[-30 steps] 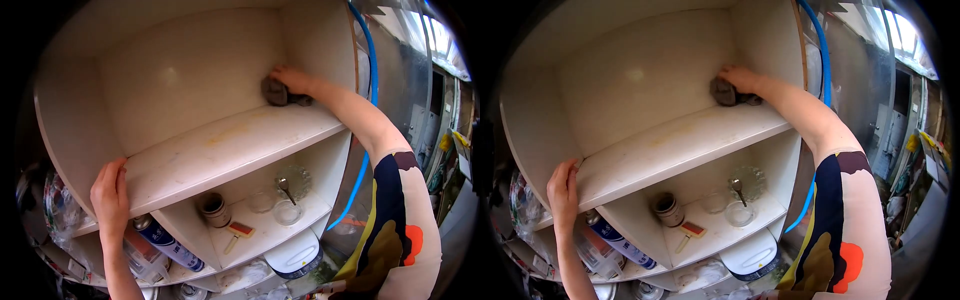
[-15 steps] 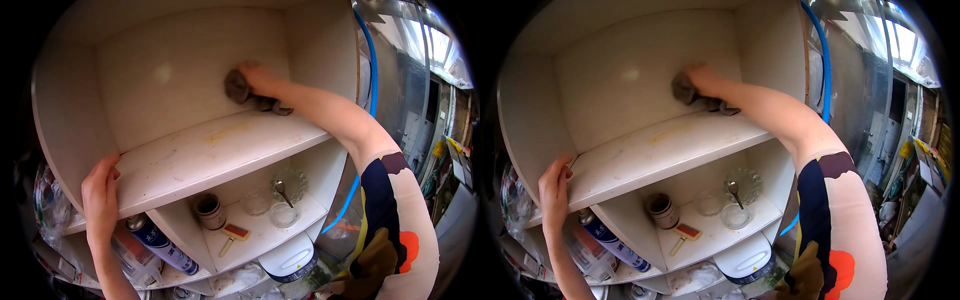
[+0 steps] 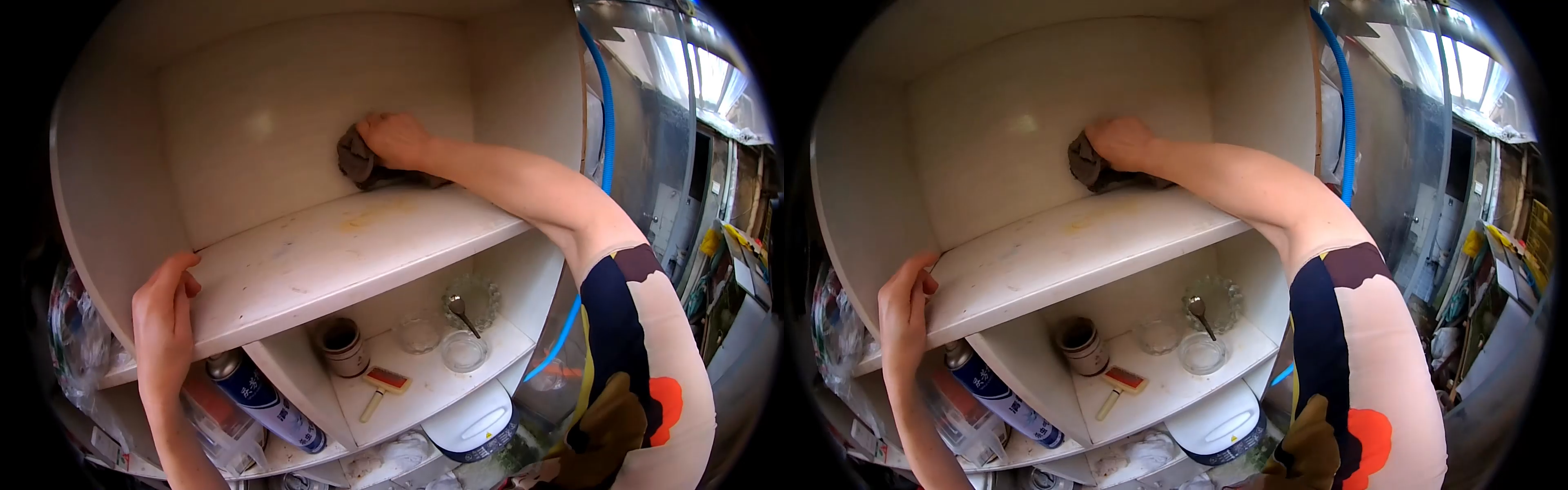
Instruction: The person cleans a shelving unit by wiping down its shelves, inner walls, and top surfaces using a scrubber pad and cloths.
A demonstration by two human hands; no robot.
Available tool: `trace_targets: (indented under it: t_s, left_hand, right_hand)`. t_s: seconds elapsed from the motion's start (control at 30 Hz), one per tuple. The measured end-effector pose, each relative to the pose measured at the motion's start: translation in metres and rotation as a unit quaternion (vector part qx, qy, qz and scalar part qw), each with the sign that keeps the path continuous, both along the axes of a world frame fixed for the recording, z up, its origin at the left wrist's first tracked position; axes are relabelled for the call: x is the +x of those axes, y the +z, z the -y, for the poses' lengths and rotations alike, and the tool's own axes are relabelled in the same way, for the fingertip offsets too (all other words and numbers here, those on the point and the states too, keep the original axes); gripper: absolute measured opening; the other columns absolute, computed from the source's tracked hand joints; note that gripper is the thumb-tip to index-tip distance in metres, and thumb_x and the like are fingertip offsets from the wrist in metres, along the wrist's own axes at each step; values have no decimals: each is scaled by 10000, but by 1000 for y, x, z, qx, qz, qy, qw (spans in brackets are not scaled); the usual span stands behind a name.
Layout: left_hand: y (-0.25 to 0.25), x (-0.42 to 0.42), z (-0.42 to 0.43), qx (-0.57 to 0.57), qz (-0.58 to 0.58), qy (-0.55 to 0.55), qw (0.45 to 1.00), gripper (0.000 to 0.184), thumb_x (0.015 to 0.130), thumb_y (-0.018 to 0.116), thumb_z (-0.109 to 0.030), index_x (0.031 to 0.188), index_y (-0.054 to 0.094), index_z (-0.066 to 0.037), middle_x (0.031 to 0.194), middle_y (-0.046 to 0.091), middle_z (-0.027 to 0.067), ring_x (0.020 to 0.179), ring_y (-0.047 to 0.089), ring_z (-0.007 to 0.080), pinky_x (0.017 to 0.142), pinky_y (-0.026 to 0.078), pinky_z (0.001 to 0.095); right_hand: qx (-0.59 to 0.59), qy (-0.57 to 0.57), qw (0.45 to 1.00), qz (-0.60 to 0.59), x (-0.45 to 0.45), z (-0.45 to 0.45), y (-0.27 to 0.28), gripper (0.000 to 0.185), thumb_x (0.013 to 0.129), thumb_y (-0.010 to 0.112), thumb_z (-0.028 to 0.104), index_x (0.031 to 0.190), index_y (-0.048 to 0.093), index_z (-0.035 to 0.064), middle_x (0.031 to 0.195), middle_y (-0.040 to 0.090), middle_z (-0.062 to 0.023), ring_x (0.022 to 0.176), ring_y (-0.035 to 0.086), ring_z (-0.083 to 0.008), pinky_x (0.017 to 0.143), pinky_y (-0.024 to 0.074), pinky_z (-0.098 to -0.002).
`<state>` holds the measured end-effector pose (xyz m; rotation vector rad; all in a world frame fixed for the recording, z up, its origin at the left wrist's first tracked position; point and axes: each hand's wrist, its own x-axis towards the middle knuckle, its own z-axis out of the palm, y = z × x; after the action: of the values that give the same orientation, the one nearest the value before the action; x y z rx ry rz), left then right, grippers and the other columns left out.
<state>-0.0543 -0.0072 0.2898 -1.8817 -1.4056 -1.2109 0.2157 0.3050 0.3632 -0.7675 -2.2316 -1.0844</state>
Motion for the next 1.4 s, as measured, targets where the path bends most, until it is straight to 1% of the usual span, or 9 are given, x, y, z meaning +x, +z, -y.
trace_targets:
  t_s: [0.3, 0.37, 0.47, 0.57, 0.8, 1.03, 1.2, 1.33, 1.4]
  left_hand:
    - [-1, -6, -5, -14, -3, 19, 1000, 286, 893, 436, 42, 1121, 603, 2, 716, 523, 89, 670, 503, 170, 623, 408, 279]
    - [0, -4, -4, -11, 2, 24, 1000, 288, 893, 440, 40, 1129, 602, 4, 716, 520, 89, 671, 503, 168, 628, 411, 281]
    - [-3, -4, -5, -8, 2, 29, 1000, 295, 895, 447, 37, 1148, 597, 11, 720, 517, 90, 672, 503, 168, 639, 420, 284]
    - [-3, -5, -8, -6, -5, 28, 1000, 302, 897, 451, 34, 1164, 591, 18, 730, 521, 95, 676, 508, 171, 649, 428, 287]
    - [-4, -8, -4, -24, 6, 45, 999, 292, 903, 459, 25, 1160, 597, 13, 763, 539, 105, 701, 529, 170, 649, 432, 291]
    - [-8, -10, -7, 8, -13, 57, 998, 275, 929, 438, 12, 1149, 602, -7, 765, 525, 93, 702, 517, 161, 633, 423, 281]
    - [-13, -16, -14, 31, 1, 80, 996, 273, 940, 426, 3, 1154, 596, -4, 767, 517, 84, 692, 500, 152, 626, 415, 277]
    - [-11, -18, -11, 22, -3, 67, 998, 266, 945, 431, -7, 1158, 590, -4, 765, 514, 84, 691, 500, 151, 627, 420, 280]
    - [-10, -17, -9, 14, -7, 65, 998, 263, 946, 434, -10, 1158, 590, -7, 766, 515, 86, 694, 503, 151, 628, 422, 282]
  right_hand:
    - [103, -65, 993, -4, 110, -45, 25, 236, 809, 589, 82, 1042, 593, 48, 979, 657, -161, 910, 659, -330, 717, 548, -437]
    - [180, -185, 966, -14, 119, -42, 41, 230, 810, 600, 104, 1038, 609, 74, 994, 655, -104, 953, 653, -281, 787, 534, -411]
    - [328, -151, 933, 6, 103, -15, 72, 230, 804, 615, 129, 1030, 618, 87, 1034, 633, -65, 1024, 618, -248, 880, 490, -403]
    - [408, -165, 897, 49, 113, -28, 91, 290, 782, 604, 110, 1071, 591, 95, 1034, 607, -83, 991, 606, -258, 794, 522, -375]
    - [179, -22, 945, 274, 139, -61, 13, 82, 797, 567, 125, 865, 569, 79, 965, 589, -59, 968, 585, -222, 790, 498, -347]
    - [188, -30, 924, 333, 140, -62, -2, 83, 807, 554, 136, 871, 568, 84, 935, 589, -61, 965, 587, -213, 769, 491, -337]
    - [325, -135, 929, 114, 130, -61, 41, 146, 788, 567, 142, 926, 568, 95, 988, 592, -69, 1000, 586, -211, 803, 483, -371]
    - [298, -191, 923, 149, 129, -61, 55, 141, 777, 573, 132, 911, 573, 89, 967, 592, -74, 969, 584, -220, 799, 482, -385]
    - [287, -65, 924, 246, 136, -65, 25, 126, 767, 582, 130, 883, 574, 81, 950, 593, -77, 943, 579, -221, 791, 480, -372]
